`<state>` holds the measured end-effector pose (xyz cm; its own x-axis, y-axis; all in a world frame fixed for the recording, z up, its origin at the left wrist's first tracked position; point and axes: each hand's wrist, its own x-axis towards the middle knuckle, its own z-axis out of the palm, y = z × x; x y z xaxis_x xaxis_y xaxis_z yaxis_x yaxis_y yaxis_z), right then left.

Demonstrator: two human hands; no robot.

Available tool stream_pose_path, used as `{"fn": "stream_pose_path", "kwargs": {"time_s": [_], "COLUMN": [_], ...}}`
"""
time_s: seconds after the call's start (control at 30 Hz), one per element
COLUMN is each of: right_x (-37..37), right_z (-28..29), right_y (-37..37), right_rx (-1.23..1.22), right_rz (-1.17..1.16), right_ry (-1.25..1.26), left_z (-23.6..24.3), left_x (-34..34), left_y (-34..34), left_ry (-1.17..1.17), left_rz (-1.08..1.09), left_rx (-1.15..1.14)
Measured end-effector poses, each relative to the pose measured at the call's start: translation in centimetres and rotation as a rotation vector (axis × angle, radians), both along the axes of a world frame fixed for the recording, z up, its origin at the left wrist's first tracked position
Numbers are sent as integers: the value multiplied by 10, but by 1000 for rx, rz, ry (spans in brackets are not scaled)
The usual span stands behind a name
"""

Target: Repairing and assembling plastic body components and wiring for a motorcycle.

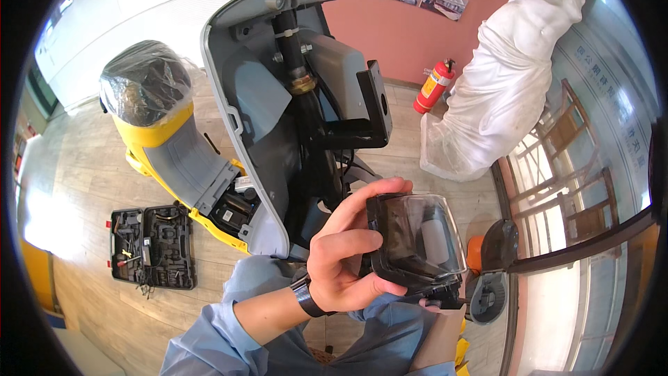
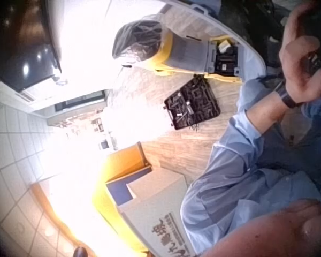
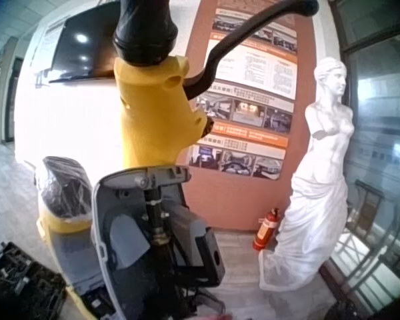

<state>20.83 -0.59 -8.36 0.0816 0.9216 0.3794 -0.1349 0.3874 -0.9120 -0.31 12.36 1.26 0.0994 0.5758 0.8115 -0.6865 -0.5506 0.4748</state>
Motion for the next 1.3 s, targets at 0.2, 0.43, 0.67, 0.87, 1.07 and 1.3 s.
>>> {"fn": "stream_pose_path", "kwargs": {"time_s": [0.2, 0.43, 0.67, 0.87, 1.07, 1.3], "right_x": [1, 6, 13, 14, -6, -23], "right_z": [2, 3, -23, -30, -3, 14], "right_y": [2, 8, 2, -30, 4, 15], "right_rx": [4, 110, -11, -122, -164, -179], "right_rz": [-36, -54, -137, -292, -190, -257], "right_ry": [-29, 142, 496, 806, 894, 1080], "left_z": [10, 10, 8, -3, -16, -25], "left_x": [3, -7, -7, -6, -2, 10], "left_y": [-7, -3, -2, 19, 21, 3], "left_ry": [-66, 74, 63, 394, 859, 954], "left_rz": [-217, -436, -425, -332, 56, 179], "left_rx": [-101, -101, -97, -454, -219, 18]}}
